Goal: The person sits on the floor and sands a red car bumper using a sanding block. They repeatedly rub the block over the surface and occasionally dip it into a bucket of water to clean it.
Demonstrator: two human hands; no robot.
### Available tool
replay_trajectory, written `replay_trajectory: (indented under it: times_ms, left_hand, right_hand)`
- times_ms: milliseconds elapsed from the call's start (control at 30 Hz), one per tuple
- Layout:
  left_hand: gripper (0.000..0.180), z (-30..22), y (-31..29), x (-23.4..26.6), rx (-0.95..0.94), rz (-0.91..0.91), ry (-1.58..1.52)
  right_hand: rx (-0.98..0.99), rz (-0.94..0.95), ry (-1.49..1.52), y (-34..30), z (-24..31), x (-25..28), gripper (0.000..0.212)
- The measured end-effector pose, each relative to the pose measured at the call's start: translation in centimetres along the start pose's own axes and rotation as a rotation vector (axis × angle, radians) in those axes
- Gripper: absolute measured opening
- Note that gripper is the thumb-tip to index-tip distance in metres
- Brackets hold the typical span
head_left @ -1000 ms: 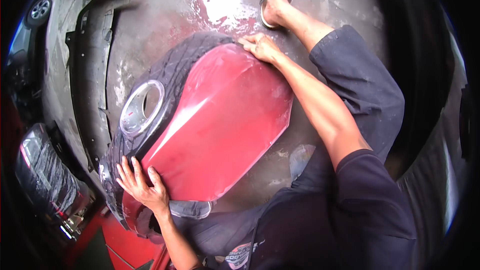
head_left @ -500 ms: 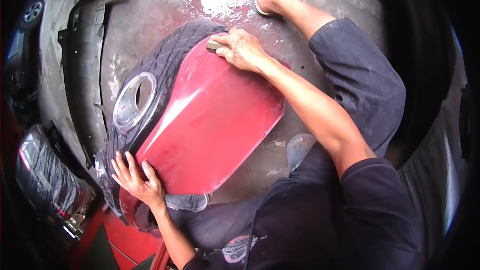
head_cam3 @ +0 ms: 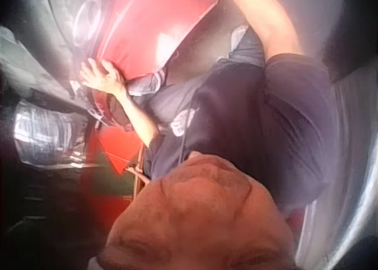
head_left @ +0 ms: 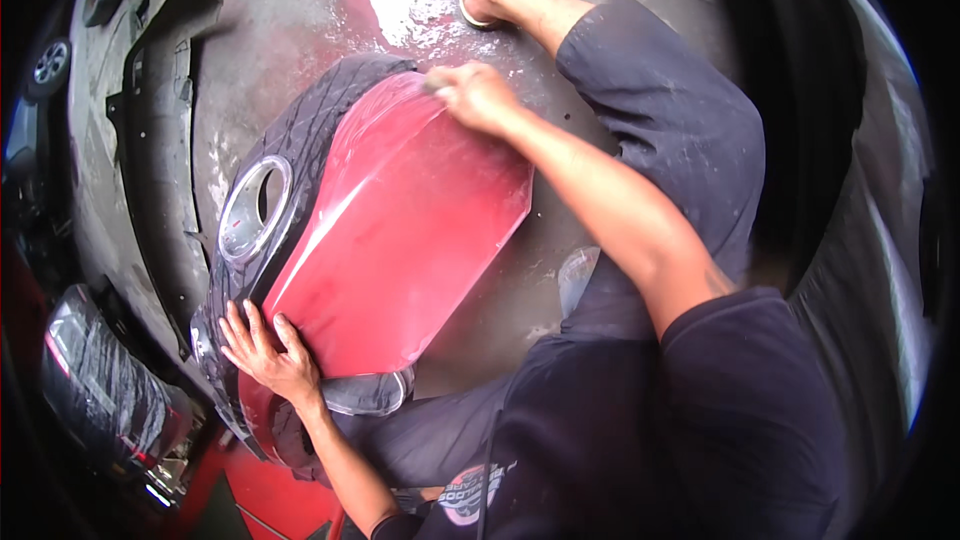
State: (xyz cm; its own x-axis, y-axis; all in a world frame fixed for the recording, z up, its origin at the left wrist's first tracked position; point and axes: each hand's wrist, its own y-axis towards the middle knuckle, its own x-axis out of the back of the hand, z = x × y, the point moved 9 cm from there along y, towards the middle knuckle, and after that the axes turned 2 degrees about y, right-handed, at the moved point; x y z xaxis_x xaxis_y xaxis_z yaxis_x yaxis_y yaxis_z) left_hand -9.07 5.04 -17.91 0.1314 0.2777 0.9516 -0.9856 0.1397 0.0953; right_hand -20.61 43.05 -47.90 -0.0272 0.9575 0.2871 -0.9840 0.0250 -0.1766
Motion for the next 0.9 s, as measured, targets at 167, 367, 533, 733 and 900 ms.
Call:
replay_trajectory:
  times_ms: [167,367,533,733,900]
  left_hand:
    - [0.048,-0.2,0.1,0.0,-0.009,-0.029,0.017]
    - [0.048,0.3,-0.2,0.0,-0.01,-0.014,0.007]
    - [0.049,-0.2,0.0,0.2,0.01,-0.031,0.003]
    - [0.049,0.4,-0.3,-0.2,-0.005,0.004,-0.01]
    - [0.05,-0.2,0.4,0.4,0.011,0.002,-0.01]
  right_hand:
    - [-0.209,0.062,-0.169,-0.6,-2.5,3.3,0.038]
    - [-0.046,0.087,-0.086,0.7,-1.1,1.3,0.039]
    - [-0.374,0.073,-0.092,-0.7,-7.8,4.0,0.042]
    - [0.143,0.14,-0.188,1.6,6.1,-4.2,0.037]
    - [-0.174,0.161,-0.181,3.1,-1.6,0.5,0.034]
